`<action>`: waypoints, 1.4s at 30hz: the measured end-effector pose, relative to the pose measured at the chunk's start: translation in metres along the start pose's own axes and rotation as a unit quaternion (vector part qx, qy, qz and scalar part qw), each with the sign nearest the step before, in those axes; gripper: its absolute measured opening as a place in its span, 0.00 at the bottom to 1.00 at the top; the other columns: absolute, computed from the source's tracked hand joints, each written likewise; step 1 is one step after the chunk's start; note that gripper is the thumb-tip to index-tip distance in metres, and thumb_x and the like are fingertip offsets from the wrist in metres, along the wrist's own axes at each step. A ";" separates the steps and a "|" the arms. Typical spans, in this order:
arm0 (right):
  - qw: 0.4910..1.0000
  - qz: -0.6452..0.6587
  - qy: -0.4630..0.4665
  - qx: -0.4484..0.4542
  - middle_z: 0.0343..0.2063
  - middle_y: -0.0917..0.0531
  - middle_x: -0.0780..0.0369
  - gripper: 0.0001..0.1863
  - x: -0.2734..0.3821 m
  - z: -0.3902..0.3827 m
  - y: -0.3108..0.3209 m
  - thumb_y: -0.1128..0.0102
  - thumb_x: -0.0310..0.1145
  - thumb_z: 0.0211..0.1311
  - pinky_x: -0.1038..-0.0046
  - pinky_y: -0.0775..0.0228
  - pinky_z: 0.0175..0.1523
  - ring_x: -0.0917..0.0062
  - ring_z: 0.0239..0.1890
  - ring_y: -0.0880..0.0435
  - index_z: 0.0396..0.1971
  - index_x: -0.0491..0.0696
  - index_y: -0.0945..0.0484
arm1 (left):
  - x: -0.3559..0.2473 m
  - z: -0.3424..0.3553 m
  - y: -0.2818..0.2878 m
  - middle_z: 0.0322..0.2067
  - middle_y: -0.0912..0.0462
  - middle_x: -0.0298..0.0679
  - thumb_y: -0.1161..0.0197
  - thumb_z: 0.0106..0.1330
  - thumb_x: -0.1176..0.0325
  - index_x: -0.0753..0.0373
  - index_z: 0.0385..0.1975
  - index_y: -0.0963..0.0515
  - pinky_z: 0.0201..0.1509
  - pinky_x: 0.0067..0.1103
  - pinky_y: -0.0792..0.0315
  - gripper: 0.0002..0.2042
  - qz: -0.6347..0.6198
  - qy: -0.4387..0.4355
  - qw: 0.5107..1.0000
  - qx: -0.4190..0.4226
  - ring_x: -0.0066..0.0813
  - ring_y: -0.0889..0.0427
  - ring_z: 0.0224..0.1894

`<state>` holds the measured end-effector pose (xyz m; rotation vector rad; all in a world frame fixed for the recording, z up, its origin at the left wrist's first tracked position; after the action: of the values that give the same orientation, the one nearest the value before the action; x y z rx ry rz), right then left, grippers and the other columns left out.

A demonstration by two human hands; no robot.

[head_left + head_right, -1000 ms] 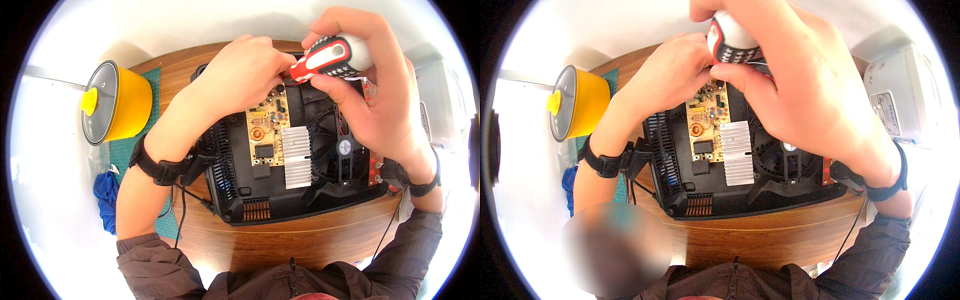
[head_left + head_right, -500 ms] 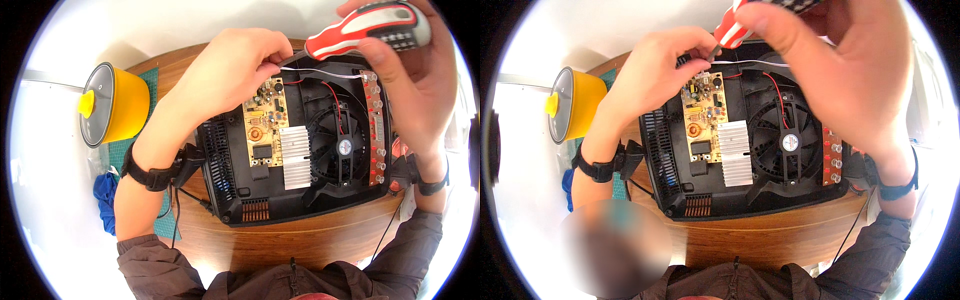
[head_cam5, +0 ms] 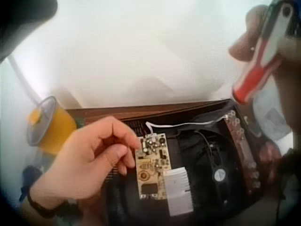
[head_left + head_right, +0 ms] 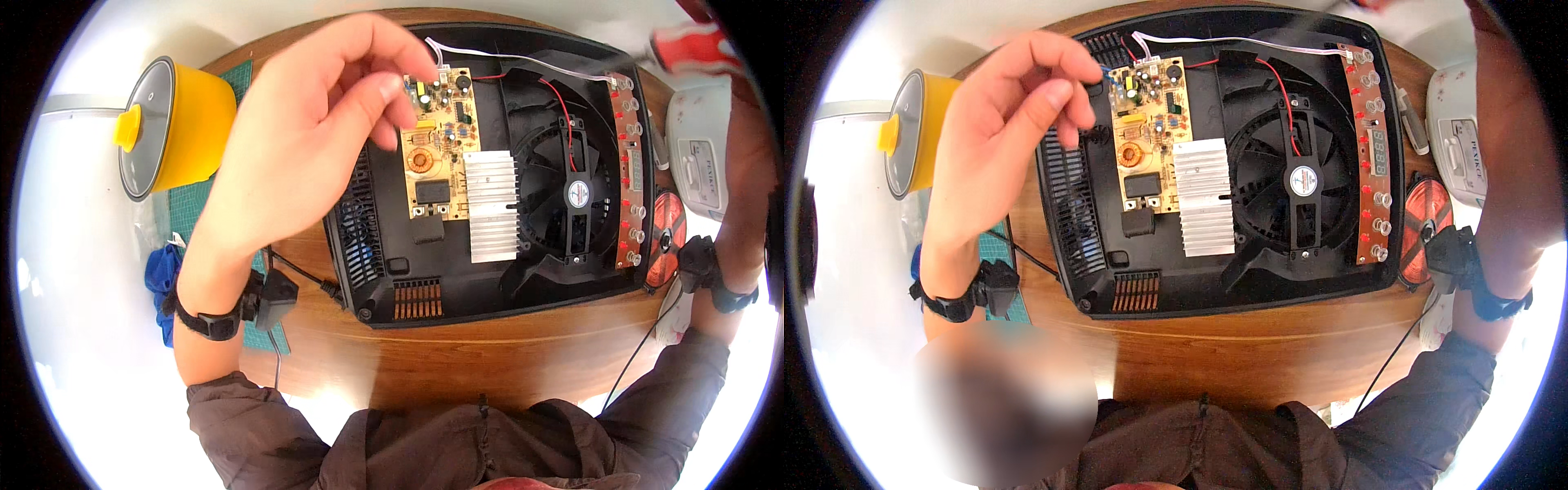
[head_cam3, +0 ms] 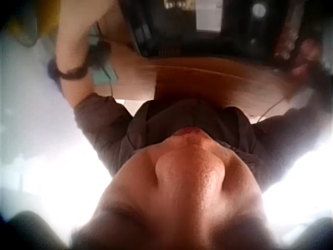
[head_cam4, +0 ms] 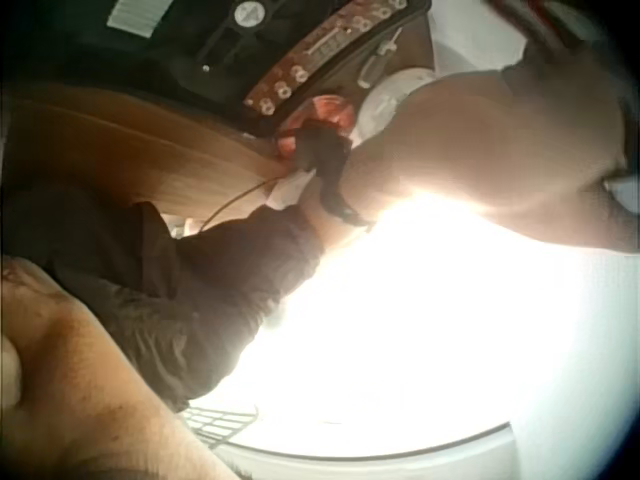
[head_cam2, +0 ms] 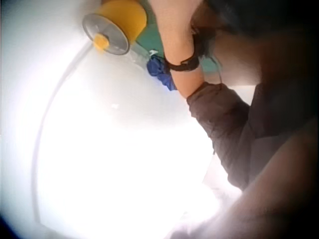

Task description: The person installs a circuit board into an open electronic device chassis, aligns it, and secures it with screws using a screwdriver. They also connect a small wire harness to the board.

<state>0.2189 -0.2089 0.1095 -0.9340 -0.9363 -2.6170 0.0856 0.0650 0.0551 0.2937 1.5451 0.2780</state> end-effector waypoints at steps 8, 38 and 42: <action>0.966 -0.066 0.117 0.223 0.29 0.22 0.62 0.20 0.028 0.004 -0.045 0.21 0.26 0.46 0.67 0.33 0.29 0.70 0.26 0.22 0.38 0.46 0.22 | 0.010 -0.041 -0.002 0.30 0.28 0.29 0.50 0.76 0.73 0.65 0.43 0.24 0.30 0.13 0.41 0.07 -0.367 0.142 0.919 -0.011 0.13 0.36 0.28; 0.878 -0.256 0.105 0.390 0.23 0.32 0.68 0.08 0.037 -0.067 -0.109 0.37 0.35 0.45 0.78 0.38 0.23 0.81 0.21 0.27 0.22 0.53 0.29 | 0.002 0.052 0.004 0.30 0.16 0.61 0.49 0.77 0.62 0.72 0.31 0.17 0.46 0.46 0.23 0.20 0.377 0.020 0.924 -0.054 0.64 0.17 0.36; 0.886 -0.261 0.101 0.369 0.23 0.33 0.69 0.08 0.039 -0.074 -0.112 0.37 0.35 0.45 0.78 0.41 0.22 0.82 0.20 0.28 0.22 0.53 0.29 | -0.015 0.048 -0.001 0.31 0.15 0.59 0.48 0.76 0.63 0.73 0.31 0.17 0.45 0.43 0.22 0.19 0.373 0.043 0.926 -0.043 0.61 0.16 0.35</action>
<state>0.1087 -0.1679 0.0343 -0.2179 -2.1272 -2.2756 0.1330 0.0586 0.0689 0.8088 1.4454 0.9637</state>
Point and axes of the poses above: each hand's wrist, its own z-axis towards the middle knuckle, its own y-axis out of the back of the hand, x = y × z, the point moved 1 cm from there along z, towards the middle knuckle
